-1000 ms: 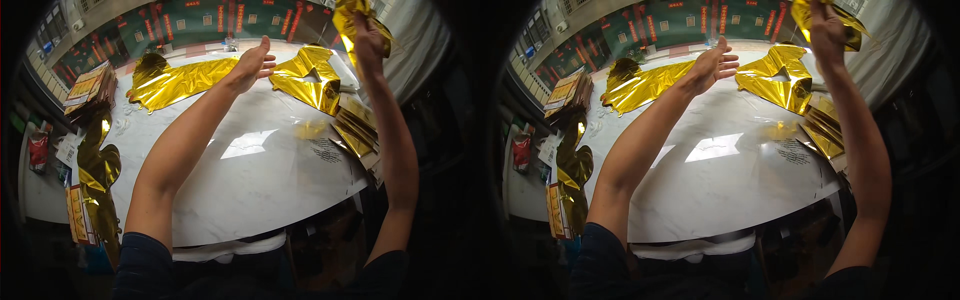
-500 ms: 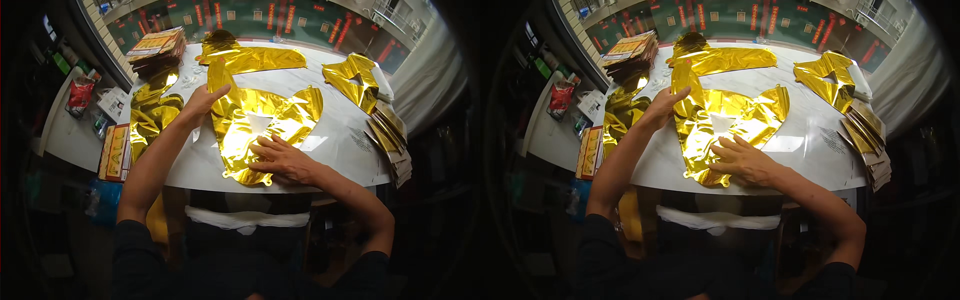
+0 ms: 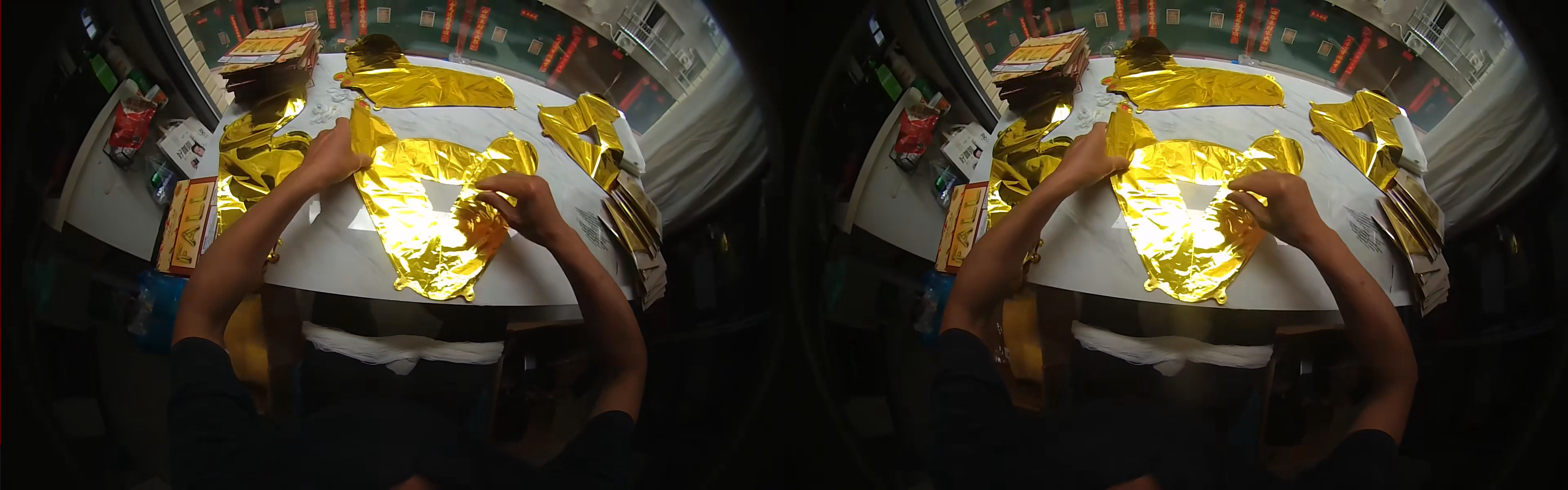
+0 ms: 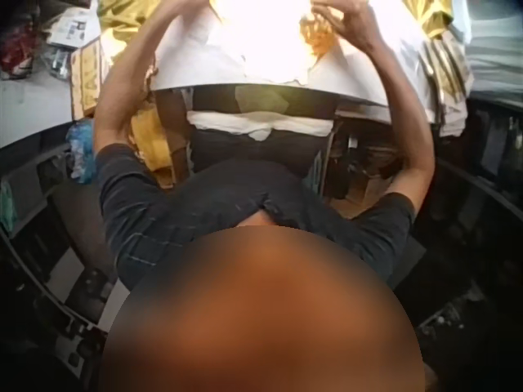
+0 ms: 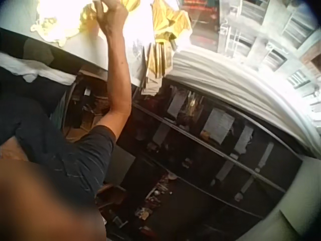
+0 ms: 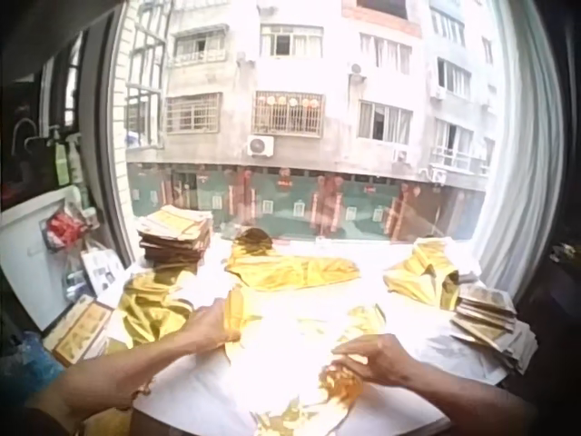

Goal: Folding and packaging gold foil balloons into plastic sleeves with cardboard inserts.

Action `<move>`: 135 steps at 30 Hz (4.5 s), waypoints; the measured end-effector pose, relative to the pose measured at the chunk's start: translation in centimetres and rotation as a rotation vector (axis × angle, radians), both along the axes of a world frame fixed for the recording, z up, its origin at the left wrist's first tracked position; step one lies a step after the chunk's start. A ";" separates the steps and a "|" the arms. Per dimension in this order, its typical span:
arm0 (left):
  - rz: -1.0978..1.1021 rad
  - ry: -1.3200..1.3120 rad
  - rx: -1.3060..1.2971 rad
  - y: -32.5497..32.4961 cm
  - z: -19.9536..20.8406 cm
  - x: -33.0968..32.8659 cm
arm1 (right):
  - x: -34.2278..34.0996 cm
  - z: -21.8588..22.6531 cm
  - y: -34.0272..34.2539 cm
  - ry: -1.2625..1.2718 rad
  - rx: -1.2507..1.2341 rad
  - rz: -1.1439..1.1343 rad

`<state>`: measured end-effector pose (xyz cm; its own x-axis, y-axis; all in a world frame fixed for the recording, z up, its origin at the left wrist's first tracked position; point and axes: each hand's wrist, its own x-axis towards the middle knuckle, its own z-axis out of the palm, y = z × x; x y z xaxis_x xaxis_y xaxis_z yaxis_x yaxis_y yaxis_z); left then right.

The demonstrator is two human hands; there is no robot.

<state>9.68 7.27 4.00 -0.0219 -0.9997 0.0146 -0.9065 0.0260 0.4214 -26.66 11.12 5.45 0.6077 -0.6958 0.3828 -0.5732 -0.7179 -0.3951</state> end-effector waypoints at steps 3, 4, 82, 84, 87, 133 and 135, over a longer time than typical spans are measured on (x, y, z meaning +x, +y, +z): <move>-0.028 -0.351 -0.174 0.3 1.7 -1.3 | -0.9 0.0 -7.9 0.157 -0.190 -0.175; -0.058 -0.372 -0.221 0.0 2.5 -1.8 | -0.9 -0.1 -10.2 0.236 -0.213 -0.202; -0.253 0.239 -0.416 -22.4 -4.0 -20.1 | -6.2 -5.1 -28.8 0.085 -0.286 -0.383; -0.305 0.208 -0.461 -22.1 -4.3 -20.3 | -6.4 -5.0 -28.9 0.069 -0.273 -0.372; -0.371 0.174 -0.528 -22.1 -4.5 -20.6 | -6.3 -4.8 -28.9 0.023 -0.269 -0.339; -0.135 0.222 -0.412 -24.6 -2.8 -24.5 | -8.0 -5.5 -31.4 -0.263 0.102 -0.300; -0.100 0.233 -0.403 -25.2 -3.3 -24.2 | -7.1 -5.4 -30.8 -0.307 0.163 -0.302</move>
<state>-14.53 -17.90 0.73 -0.0680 -0.9066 0.4166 -0.7737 0.3116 0.5517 -33.78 -19.67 0.09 0.2439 -0.8903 0.3845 -0.5856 -0.4513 -0.6734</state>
